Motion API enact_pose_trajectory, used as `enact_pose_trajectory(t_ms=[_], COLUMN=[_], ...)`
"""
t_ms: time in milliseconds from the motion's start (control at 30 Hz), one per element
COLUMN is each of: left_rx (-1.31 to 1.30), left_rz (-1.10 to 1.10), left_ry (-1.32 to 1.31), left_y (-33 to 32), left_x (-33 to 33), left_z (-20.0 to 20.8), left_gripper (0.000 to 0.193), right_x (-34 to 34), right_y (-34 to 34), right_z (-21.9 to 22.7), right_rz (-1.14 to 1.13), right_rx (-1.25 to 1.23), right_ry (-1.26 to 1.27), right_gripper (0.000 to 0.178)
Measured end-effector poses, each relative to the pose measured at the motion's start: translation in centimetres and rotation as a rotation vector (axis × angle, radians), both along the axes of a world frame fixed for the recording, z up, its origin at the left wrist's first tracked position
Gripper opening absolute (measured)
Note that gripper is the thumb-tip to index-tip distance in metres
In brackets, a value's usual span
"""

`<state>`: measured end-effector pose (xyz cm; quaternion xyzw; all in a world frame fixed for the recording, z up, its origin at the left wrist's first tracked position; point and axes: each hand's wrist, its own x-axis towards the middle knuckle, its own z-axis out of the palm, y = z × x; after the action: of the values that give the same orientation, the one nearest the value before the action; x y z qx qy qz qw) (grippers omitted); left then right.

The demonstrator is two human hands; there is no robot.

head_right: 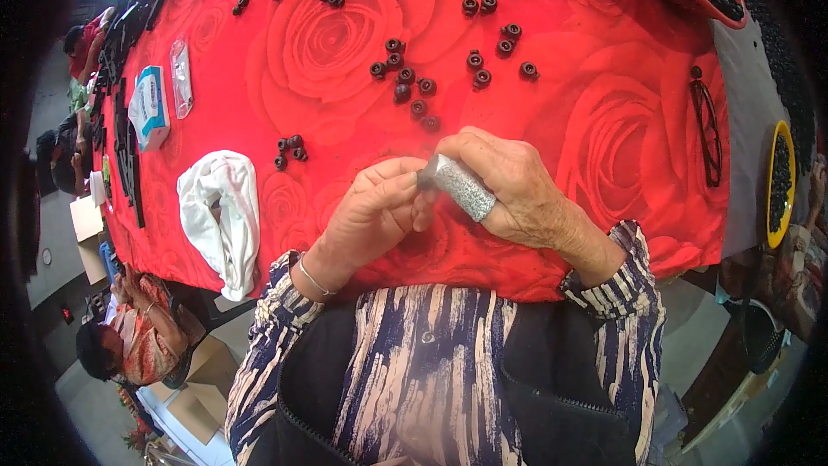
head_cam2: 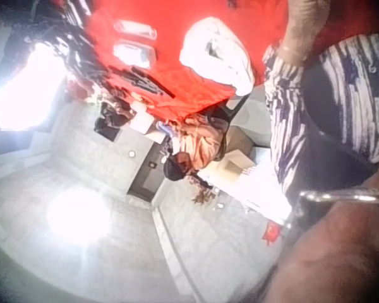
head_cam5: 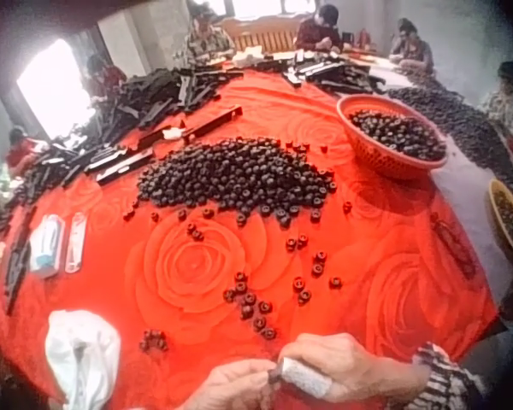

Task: The person cleans small black plastic components by picking them up from the table one by one, rubbing them against a small cloth held in their hand, and placing them back on the table.

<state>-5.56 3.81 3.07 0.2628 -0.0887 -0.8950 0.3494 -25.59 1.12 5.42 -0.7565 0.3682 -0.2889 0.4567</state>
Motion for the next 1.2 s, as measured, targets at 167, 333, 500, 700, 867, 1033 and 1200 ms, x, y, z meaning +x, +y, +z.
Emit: enact_pose_trajectory(t_ms=[167,333,500,700,867,1033,1200], left_rx=[-0.029,-0.027,-0.030,-0.027,-0.029,0.000,0.053], left_rz=[-0.012,-0.004,-0.005,0.006,0.001,0.018,0.062], left_ry=[-0.029,-0.025,-0.006,-0.017,-0.027,-0.012,-0.002], left_y=[0.09,0.21,0.24,0.20,0.18,0.52,0.37], left_x=[-0.02,-0.06,0.08,-0.03,-0.03,-0.16,-0.46], left_z=[-0.12,-0.21,-0.30,-0.12,-0.17,-0.32,0.45], left_gripper=[0.024,0.025,0.024,0.023,0.024,0.025,0.016], right_x=[0.05,0.07,0.08,0.14,0.14,0.31,0.14], right_y=[0.04,0.14,0.11,0.04,0.13,0.23,0.28], right_z=[-0.05,-0.34,-0.20,-0.13,-0.24,-0.65,0.09], right_rz=[0.004,-0.016,-0.005,-0.007,-0.015,-0.033,0.081], right_rx=[-0.005,-0.027,-0.018,-0.043,-0.056,-0.118,-0.171], right_ry=[-0.004,-0.019,-0.010,0.000,0.011,0.020,0.071], right_gripper=[0.023,0.022,0.023,0.023,0.023,0.023,0.025])
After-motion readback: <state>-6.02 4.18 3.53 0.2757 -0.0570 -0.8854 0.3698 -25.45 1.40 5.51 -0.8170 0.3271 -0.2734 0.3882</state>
